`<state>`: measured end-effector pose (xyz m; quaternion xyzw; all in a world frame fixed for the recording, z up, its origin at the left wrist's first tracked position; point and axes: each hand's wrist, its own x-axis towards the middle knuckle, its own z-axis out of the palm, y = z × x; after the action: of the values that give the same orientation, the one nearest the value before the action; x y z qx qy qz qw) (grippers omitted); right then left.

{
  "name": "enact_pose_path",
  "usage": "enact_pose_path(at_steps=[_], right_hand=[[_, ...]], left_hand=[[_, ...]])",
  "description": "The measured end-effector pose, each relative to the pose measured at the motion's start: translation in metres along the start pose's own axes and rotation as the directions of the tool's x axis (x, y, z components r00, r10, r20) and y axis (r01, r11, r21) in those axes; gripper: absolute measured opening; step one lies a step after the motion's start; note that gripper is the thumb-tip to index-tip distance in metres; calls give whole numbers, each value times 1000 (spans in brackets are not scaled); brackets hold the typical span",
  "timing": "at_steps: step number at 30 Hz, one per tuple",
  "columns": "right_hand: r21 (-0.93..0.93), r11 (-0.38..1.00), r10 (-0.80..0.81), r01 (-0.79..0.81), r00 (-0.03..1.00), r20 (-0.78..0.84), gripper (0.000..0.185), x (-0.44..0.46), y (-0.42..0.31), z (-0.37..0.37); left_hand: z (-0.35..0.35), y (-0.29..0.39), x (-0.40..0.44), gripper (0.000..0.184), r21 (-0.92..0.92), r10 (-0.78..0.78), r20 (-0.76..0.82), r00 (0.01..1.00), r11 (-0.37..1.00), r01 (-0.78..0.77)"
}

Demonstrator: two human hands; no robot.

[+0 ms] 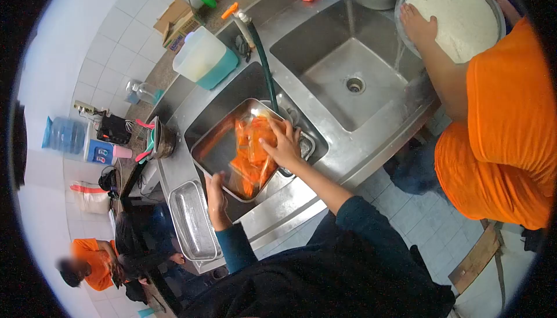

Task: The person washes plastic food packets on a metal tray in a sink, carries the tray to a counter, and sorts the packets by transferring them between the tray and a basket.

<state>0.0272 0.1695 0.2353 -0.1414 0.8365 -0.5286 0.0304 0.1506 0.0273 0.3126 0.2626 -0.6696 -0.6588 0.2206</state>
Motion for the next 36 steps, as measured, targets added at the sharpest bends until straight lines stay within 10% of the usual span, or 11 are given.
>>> enact_pose_path(at_steps=[3,7,11,12,19,25,30,36], right_hand=[[-205,953,-231,223,973,-16,60,-9,-30,-29],[-289,882,-373,373,926,55,61,-42,-70,-77],[-419,793,-456,443,887,75,62,-107,-71,-135],[-381,829,-412,409,908,78,62,-129,-69,-154],[-456,849,-361,267,923,-132,55,-344,-31,-287],[-699,681,-197,-217,866,-460,53,-545,-15,-393],[-604,697,-19,-386,832,-554,51,-677,40,-472],[-475,634,171,-611,709,-684,56,-733,107,-557]], left_hand=[[-45,-61,-32,14,-299,-309,-59,949,913,278],[-21,-61,-99,16,-555,-366,-146,919,799,230],[-1,-56,-170,40,-537,-328,-25,944,801,264],[16,-32,-195,19,-543,-317,-28,948,801,252],[19,-53,-347,29,-406,-318,210,924,832,379],[108,-47,-459,21,-28,-457,636,622,792,610],[281,-91,-605,27,160,-278,954,108,783,601],[415,-86,-765,30,369,-300,928,-219,813,451]])
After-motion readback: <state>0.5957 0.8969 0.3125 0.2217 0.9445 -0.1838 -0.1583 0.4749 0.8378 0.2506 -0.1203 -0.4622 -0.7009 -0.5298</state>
